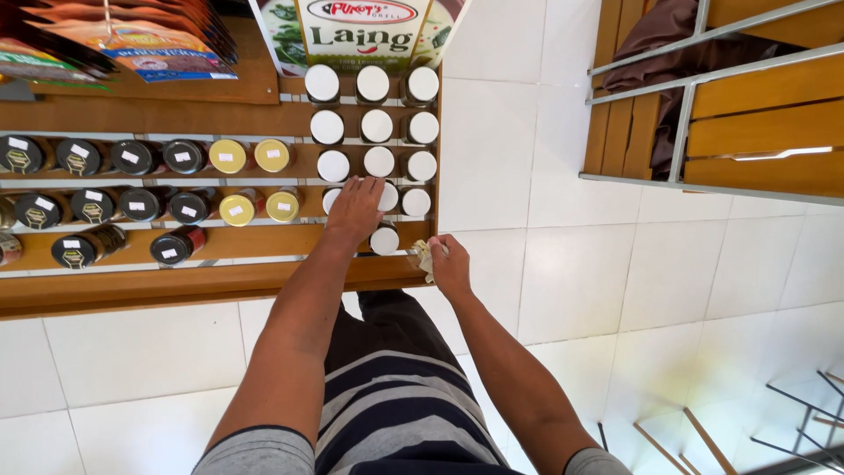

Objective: Pick up jars from a display shelf and wipe them with a cloth to clean them.

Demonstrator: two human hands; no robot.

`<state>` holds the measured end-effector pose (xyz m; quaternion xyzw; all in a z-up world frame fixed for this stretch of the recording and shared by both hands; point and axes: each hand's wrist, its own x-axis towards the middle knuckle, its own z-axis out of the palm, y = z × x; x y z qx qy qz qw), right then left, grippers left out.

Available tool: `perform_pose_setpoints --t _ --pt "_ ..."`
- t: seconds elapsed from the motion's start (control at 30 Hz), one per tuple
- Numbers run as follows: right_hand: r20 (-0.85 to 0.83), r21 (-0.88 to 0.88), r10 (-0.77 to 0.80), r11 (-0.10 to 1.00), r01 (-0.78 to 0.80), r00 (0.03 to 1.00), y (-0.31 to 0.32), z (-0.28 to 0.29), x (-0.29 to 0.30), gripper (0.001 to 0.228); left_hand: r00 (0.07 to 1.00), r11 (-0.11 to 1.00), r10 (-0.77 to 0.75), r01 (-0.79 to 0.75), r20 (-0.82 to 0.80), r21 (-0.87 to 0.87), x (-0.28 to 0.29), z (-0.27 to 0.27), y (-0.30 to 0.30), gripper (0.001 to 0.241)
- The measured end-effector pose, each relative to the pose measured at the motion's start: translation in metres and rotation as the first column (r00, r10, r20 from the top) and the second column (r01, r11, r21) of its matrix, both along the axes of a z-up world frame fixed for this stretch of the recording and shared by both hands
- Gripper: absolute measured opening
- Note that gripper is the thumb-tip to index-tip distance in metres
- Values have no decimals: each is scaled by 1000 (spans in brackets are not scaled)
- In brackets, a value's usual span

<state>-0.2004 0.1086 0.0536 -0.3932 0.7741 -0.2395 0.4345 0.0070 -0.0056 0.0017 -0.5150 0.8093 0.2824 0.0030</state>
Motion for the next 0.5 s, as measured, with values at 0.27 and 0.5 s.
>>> perform_pose_setpoints --t 0.27,0.5 --pt "37 -5 -12 1000 12 999 -1 -6 0 25 1000 1000 -11 11 3 -8 2 4 -2 73" --pt "50 -29 11 1000 -10 999 -7 -4 1 25 1000 1000 -12 12 -11 10 5 6 -5 65"
